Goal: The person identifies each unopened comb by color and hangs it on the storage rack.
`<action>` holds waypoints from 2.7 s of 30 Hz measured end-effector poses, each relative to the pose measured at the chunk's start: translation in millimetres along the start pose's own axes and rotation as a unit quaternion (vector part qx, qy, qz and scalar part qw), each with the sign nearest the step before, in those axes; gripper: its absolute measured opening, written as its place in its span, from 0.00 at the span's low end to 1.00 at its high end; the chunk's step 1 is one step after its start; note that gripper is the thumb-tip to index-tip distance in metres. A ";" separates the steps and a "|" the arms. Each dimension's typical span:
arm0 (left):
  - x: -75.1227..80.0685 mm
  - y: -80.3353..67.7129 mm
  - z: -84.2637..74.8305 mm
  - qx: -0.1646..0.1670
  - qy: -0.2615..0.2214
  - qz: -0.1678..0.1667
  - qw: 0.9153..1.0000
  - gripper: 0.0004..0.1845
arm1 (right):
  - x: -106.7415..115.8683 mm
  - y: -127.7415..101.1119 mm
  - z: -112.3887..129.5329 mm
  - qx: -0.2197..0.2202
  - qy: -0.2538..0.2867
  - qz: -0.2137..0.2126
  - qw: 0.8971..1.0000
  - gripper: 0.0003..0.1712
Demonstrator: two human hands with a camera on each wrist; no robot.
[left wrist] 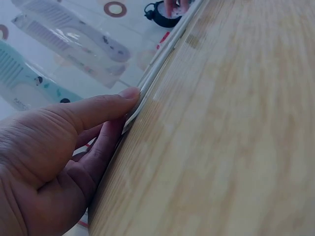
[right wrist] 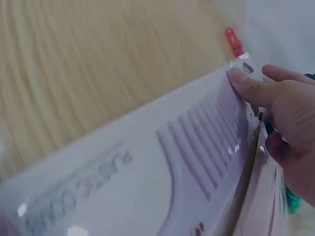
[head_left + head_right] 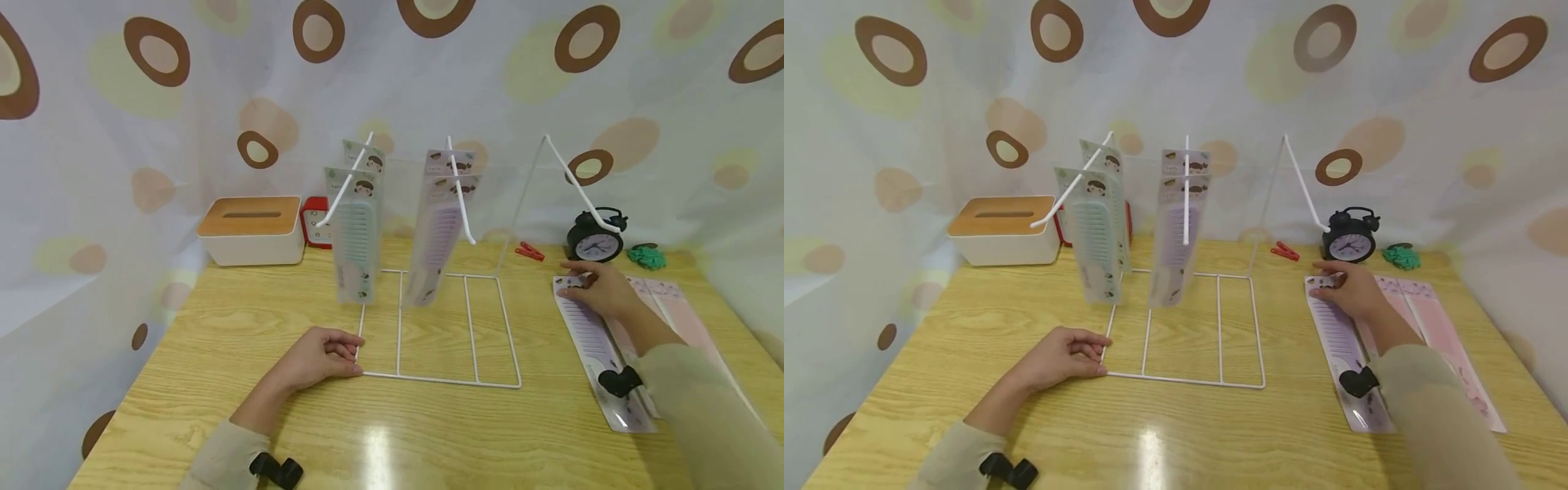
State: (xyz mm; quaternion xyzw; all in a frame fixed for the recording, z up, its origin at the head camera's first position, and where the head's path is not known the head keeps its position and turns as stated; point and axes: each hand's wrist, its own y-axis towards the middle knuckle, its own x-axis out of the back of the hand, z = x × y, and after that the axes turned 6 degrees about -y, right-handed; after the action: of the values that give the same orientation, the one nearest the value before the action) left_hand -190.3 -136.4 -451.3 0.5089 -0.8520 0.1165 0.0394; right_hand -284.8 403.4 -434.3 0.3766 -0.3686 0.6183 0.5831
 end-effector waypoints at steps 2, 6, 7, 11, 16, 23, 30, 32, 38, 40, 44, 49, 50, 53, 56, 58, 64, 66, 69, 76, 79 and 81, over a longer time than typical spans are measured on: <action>-0.8 1.3 0.6 -0.003 0.004 0.000 1.000 0.25 | -1.7 -5.4 4.1 -0.020 0.040 -0.025 0.999 0.35; -2.5 2.4 1.9 -0.002 0.003 0.004 1.000 0.25 | 0.0 -19.8 15.5 -0.062 0.119 -0.028 0.991 0.41; -2.8 2.3 2.1 -0.002 0.002 0.004 1.000 0.25 | 1.8 -23.5 18.8 -0.070 0.135 -0.024 0.988 0.42; -3.2 0.9 2.8 0.000 -0.002 0.002 1.000 0.25 | 11.5 -38.4 33.8 -0.074 0.190 -0.020 0.979 0.41; -3.2 -0.7 3.5 0.003 -0.005 0.001 1.000 0.26 | 27.8 -62.0 62.5 0.021 0.408 -0.043 0.912 0.22; -2.6 0.7 2.4 -0.007 -0.001 0.002 1.000 0.25 | 47.8 -93.2 114.2 0.259 0.634 -0.031 0.728 0.19; -1.9 1.3 0.9 -0.010 0.006 0.003 1.000 0.25 | 49.8 -115.0 172.3 0.334 0.624 -0.007 0.706 0.19; -1.1 1.0 0.3 -0.008 0.005 0.002 1.000 0.25 | 48.0 -117.8 191.4 0.340 0.621 -0.012 0.707 0.18; 0.0 0.8 0.5 -0.007 0.002 0.003 1.000 0.25 | 43.5 -116.3 243.6 0.354 0.656 0.000 0.667 0.16; -0.2 1.0 0.8 -0.007 0.004 0.006 1.000 0.26 | 43.0 -116.8 257.5 0.339 0.650 -0.020 0.679 0.16; 1.0 0.7 0.6 -0.005 0.008 0.005 1.000 0.26 | 41.8 -115.6 277.0 0.305 0.622 -0.054 0.719 0.15; 3.2 0.3 -1.2 -0.003 0.005 0.001 1.000 0.25 | 39.9 -109.6 284.9 0.268 0.608 -0.057 0.745 0.13; 3.4 0.4 -1.4 -0.004 0.005 0.002 1.000 0.25 | 39.4 -108.2 284.6 0.257 0.603 -0.057 0.753 0.13; 3.1 1.0 -1.0 -0.004 0.002 0.005 1.000 0.25 | 37.9 -102.4 281.7 0.221 0.592 -0.059 0.773 0.12; 2.5 1.5 0.6 -0.004 -0.001 0.005 1.000 0.25 | 37.0 -94.3 277.6 0.193 0.583 -0.068 0.786 0.10; 1.7 1.6 1.5 -0.004 -0.003 0.004 1.000 0.25 | 35.8 -87.8 274.1 0.189 0.583 -0.081 0.786 0.10; 0.3 1.3 1.7 -0.006 -0.006 0.005 1.000 0.25 | 31.9 -72.5 263.8 0.203 0.606 -0.114 0.761 0.14; 0.2 1.3 1.1 -0.007 -0.006 0.004 1.000 0.25 | 31.4 -69.7 261.5 0.204 0.612 -0.117 0.755 0.13; 0.6 1.3 0.7 -0.007 -0.006 0.003 1.000 0.25 | 30.8 -67.8 259.7 0.207 0.605 -0.123 0.759 0.13; 1.1 0.6 1.5 -0.006 -0.005 0.003 1.000 0.25 | 29.1 -66.8 248.5 0.221 0.548 -0.142 0.794 0.12; 1.2 0.3 1.8 -0.006 -0.006 0.003 1.000 0.25 | 26.2 -61.1 230.0 0.219 0.490 -0.135 0.833 0.13; 1.3 0.0 1.7 -0.005 -0.006 0.002 1.000 0.25 | 22.9 -55.1 212.3 0.216 0.433 -0.127 0.866 0.15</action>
State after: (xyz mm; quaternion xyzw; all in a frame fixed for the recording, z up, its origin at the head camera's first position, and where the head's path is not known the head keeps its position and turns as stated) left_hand -190.9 -138.0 -452.6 0.5077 -0.8537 0.1096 0.0366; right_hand -223.0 226.2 -318.4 0.2306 0.1147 0.7041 0.6618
